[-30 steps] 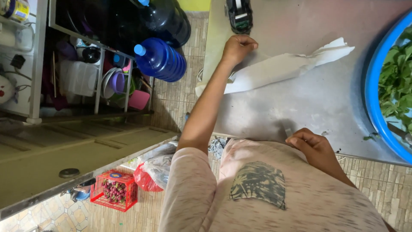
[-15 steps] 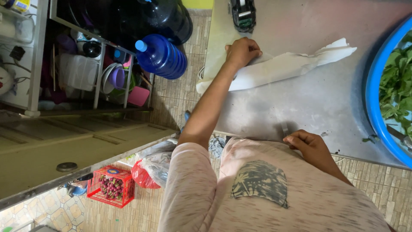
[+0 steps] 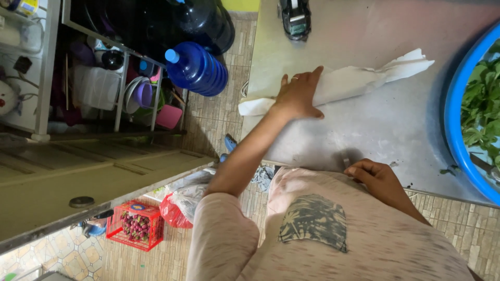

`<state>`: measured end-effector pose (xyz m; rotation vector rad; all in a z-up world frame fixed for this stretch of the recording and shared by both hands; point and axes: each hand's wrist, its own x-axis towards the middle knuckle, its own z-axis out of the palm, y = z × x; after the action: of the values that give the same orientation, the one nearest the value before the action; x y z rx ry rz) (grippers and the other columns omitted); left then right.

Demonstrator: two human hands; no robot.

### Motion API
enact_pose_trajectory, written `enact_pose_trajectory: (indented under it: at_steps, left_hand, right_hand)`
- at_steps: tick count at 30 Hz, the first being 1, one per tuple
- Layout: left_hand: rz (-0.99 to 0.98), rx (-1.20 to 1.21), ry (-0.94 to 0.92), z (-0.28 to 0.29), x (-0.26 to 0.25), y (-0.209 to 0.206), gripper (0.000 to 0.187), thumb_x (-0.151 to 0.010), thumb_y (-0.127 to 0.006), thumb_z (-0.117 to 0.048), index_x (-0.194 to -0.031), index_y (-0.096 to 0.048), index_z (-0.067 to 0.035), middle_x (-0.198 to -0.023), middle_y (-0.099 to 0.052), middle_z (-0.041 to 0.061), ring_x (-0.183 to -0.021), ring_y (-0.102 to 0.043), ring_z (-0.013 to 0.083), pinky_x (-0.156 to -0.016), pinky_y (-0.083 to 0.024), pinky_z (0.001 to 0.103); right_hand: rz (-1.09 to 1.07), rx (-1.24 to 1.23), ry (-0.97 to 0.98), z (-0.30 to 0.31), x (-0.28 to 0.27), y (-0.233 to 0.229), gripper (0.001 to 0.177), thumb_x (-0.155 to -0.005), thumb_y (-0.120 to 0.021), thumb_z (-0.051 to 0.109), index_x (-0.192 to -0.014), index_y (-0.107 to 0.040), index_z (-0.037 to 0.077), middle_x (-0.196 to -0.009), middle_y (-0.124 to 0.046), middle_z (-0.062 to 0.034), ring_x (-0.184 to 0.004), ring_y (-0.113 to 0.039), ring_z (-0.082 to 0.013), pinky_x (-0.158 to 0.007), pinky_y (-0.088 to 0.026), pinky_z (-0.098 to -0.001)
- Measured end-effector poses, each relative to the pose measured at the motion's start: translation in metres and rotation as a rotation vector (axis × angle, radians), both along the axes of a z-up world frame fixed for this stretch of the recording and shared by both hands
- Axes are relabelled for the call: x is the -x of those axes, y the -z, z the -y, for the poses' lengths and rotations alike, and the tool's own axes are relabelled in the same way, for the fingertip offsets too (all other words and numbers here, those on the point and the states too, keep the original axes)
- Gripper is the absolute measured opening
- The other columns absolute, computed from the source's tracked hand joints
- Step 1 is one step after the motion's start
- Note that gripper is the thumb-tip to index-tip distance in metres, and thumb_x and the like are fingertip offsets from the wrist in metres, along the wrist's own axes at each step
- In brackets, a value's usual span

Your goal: The person is wrapping bunches of leafy green vegetables in white paper sheets and securing the bundles with tape.

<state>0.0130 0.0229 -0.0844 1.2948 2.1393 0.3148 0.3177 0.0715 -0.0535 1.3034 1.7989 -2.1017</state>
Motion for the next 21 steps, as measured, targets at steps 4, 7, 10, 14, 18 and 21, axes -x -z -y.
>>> enact_pose_trajectory:
  at_steps: [4,7,10,14,18,21]
  left_hand:
    - [-0.090,0.060,-0.021,-0.008,-0.001,0.015,0.110,-0.076,-0.092,-0.031,-0.162,-0.026,-0.009,-0.147,-0.056,0.024,-0.138,-0.052,0.0432,-0.116,-0.027,0.063]
    - [-0.125,0.032,-0.012,-0.011,0.004,0.028,0.092,-0.077,-0.087,-0.031,-0.153,-0.040,-0.011,-0.134,-0.063,0.021,-0.124,-0.062,0.0414,-0.102,-0.047,0.056]
    - [-0.124,-0.003,-0.020,-0.013,0.006,0.036,0.077,-0.075,-0.084,-0.030,-0.143,-0.054,-0.013,-0.122,-0.068,0.019,-0.111,-0.069,0.0403,-0.089,-0.056,0.053]
    - [-0.012,-0.031,-0.053,-0.010,0.005,0.017,0.072,-0.075,-0.081,-0.029,-0.140,-0.055,-0.010,-0.116,-0.068,0.021,-0.104,-0.072,0.0433,-0.084,-0.059,0.058]
    - [0.130,-0.048,-0.039,-0.007,0.006,-0.039,0.070,-0.078,-0.078,-0.029,-0.139,-0.052,-0.006,-0.122,-0.069,0.027,-0.115,-0.068,0.0493,-0.094,-0.054,0.063]
    - [0.192,-0.113,0.010,-0.006,0.005,-0.074,0.069,-0.080,-0.078,-0.029,-0.139,-0.051,-0.007,-0.128,-0.067,0.029,-0.121,-0.064,0.0521,-0.103,-0.050,0.065]
  right_hand:
    - [0.022,-0.010,-0.011,0.002,0.002,-0.001,0.017,-0.096,-0.073,0.008,-0.098,-0.078,-0.008,-0.091,-0.074,-0.0191,-0.092,-0.065,-0.0248,-0.089,-0.056,-0.0416]
    - [0.032,-0.007,-0.004,0.004,-0.002,0.001,0.017,-0.097,-0.071,0.008,-0.098,-0.078,-0.008,-0.091,-0.074,-0.0185,-0.092,-0.065,-0.0231,-0.088,-0.056,-0.0401]
    - [0.023,-0.014,0.005,0.003,-0.005,0.008,0.016,-0.098,-0.071,0.009,-0.098,-0.078,-0.006,-0.091,-0.075,-0.0159,-0.090,-0.064,-0.0200,-0.086,-0.057,-0.0382]
    - [-0.021,-0.016,0.041,0.000,-0.010,0.018,0.017,-0.099,-0.071,0.011,-0.098,-0.078,-0.005,-0.088,-0.075,-0.0152,-0.085,-0.064,-0.0199,-0.084,-0.056,-0.0385]
    - [-0.061,-0.064,0.063,-0.003,-0.007,0.018,0.016,-0.100,-0.071,0.011,-0.096,-0.078,-0.002,-0.081,-0.074,-0.0153,-0.078,-0.063,-0.0183,-0.077,-0.055,-0.0368]
    - [-0.106,-0.160,0.048,-0.014,-0.002,0.031,0.014,-0.099,-0.072,0.013,-0.097,-0.077,0.001,-0.083,-0.073,-0.0124,-0.079,-0.060,-0.0148,-0.076,-0.049,-0.0307]
